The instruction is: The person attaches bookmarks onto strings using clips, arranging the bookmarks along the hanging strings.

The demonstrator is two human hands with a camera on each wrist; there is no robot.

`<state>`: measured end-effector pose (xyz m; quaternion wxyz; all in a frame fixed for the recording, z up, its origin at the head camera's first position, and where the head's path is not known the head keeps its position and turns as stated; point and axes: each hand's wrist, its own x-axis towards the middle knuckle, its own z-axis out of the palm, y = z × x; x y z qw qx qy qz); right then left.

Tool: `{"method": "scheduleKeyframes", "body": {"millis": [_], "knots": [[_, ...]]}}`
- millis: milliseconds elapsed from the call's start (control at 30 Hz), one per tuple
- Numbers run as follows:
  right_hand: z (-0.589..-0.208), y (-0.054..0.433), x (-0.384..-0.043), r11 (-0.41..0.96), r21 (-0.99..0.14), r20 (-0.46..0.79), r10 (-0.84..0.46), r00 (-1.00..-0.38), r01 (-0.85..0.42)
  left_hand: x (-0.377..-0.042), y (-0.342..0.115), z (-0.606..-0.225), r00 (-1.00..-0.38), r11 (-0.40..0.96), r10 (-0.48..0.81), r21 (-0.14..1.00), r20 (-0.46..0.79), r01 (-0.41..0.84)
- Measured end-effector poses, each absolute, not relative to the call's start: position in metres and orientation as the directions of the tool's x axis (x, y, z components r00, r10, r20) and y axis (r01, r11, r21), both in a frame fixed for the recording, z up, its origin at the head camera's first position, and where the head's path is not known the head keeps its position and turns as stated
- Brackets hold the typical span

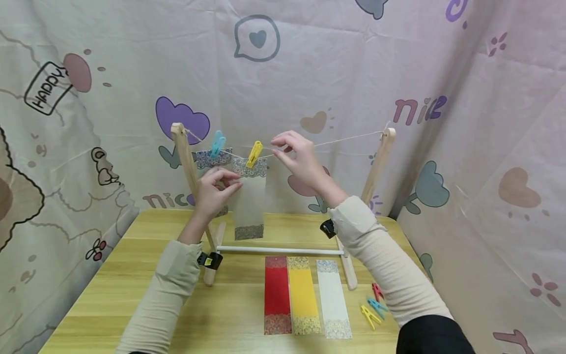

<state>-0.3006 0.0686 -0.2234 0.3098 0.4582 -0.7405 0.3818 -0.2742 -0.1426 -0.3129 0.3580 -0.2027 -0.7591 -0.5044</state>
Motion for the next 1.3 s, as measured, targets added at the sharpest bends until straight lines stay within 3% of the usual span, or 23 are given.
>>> {"method": "scheduleKeyframes", "body": {"millis": [333, 633, 833, 967, 1300], "knots": [[-0.231, 0.081, -0.302, 0.273, -0.265, 0.860, -0.367, -0.355, -0.925, -0.273, -0.143, -0.319, -0.698, 0.328, -0.020, 0.664, 0.716, 0.672], [-0.240, 0.096, -0.303, 0.269, -0.256, 0.887, -0.317, -0.336, -0.928, -0.256, -0.138, -0.313, -0.743, 0.366, 0.006, 0.690, 0.670, 0.625], [-0.241, 0.107, -0.292, 0.273, -0.264, 0.892, -0.297, -0.342, -0.925, -0.238, -0.129, -0.301, -0.761, 0.367, 0.061, 0.695, 0.645, 0.618], [-0.236, 0.111, -0.275, 0.279, -0.278, 0.889, -0.288, -0.356, -0.919, -0.248, -0.132, -0.315, -0.757, 0.326, 0.080, 0.700, 0.649, 0.635], [-0.252, 0.131, -0.274, 0.326, -0.315, 0.876, -0.262, -0.405, -0.892, -0.256, -0.134, -0.338, -0.752, 0.302, 0.066, 0.705, 0.656, 0.642]]}}
